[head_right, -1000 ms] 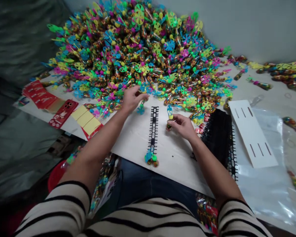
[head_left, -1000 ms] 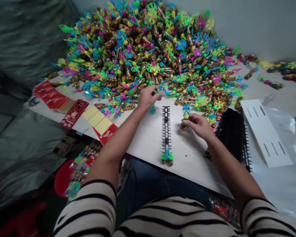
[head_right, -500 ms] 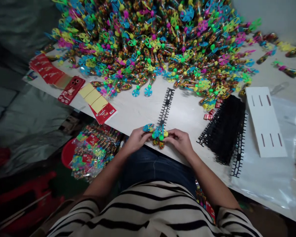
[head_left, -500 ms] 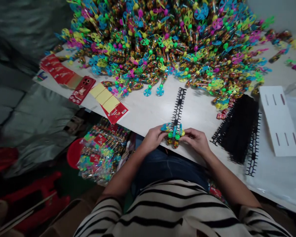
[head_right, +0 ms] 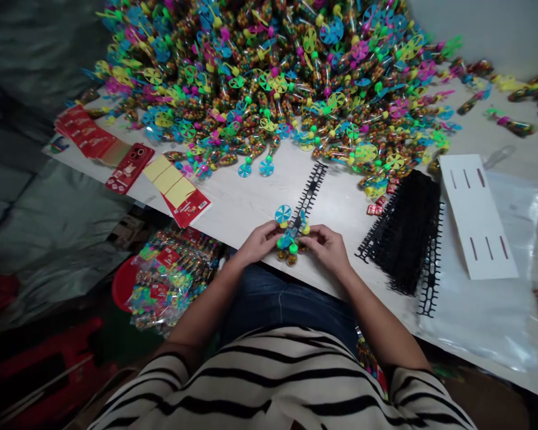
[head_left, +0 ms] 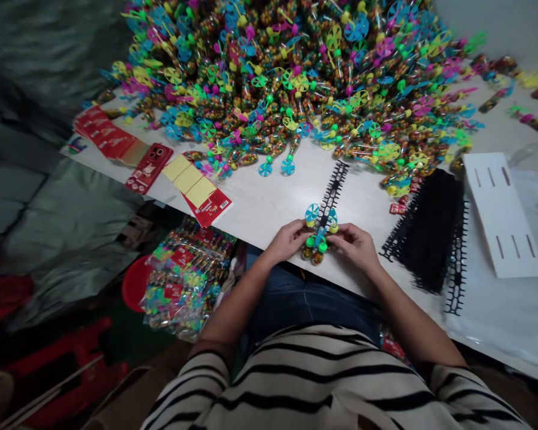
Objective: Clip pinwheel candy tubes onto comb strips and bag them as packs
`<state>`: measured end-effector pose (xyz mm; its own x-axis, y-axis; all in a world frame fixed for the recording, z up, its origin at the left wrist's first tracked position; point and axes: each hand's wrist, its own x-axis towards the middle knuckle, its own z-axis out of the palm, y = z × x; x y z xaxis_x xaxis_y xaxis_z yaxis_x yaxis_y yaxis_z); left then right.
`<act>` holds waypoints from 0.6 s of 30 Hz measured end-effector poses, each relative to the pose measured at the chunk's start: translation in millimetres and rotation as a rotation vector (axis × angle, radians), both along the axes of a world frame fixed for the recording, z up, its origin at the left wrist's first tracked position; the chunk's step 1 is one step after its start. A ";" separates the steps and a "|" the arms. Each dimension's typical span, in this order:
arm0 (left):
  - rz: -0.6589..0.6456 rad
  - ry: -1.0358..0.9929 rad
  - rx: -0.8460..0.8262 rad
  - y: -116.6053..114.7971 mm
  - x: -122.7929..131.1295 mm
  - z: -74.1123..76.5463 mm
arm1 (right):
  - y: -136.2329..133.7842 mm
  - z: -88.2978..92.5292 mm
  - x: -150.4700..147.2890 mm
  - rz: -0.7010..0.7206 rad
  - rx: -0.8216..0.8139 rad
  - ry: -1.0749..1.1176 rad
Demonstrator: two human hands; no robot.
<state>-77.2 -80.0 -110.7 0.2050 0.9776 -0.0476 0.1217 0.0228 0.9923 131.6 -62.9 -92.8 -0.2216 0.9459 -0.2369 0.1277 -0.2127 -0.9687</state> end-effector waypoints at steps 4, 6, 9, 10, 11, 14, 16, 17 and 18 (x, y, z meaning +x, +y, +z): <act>0.031 -0.009 0.077 -1.5 2.0 1.3 | -9.1 -6.5 -10.8 -0.051 0.052 0.010; 0.067 0.024 0.146 -3.2 2.7 2.1 | -10.1 -10.2 -17.0 -0.106 0.109 0.030; 0.141 0.045 0.201 -7.5 3.9 1.3 | -7.5 -12.6 -21.1 -0.154 0.179 0.050; 0.172 0.035 0.199 -9.5 4.0 0.4 | -6.6 -12.2 -20.2 -0.161 0.186 0.057; 0.201 0.021 0.191 -11.7 3.6 -0.7 | -6.3 -11.5 -18.2 -0.163 0.183 0.063; 0.233 0.014 0.178 -18.1 -0.1 -3.5 | -8.9 -8.6 -8.1 -0.151 0.133 0.057; 0.206 0.047 0.189 -20.6 -3.1 -3.6 | -12.4 -7.5 -2.1 -0.124 0.101 0.018; 0.178 0.062 0.199 -21.2 -4.2 -3.2 | -14.0 -7.4 -0.6 -0.108 0.099 -0.013; 0.144 0.074 0.211 -21.2 -5.0 -2.5 | -15.3 -7.4 -0.2 -0.086 0.108 -0.042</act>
<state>-82.1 -101.3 -113.1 0.0663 0.9864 0.1502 0.2048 -0.1608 0.9655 131.4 -78.2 -100.2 -0.1306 0.9815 -0.1398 0.1544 -0.1192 -0.9808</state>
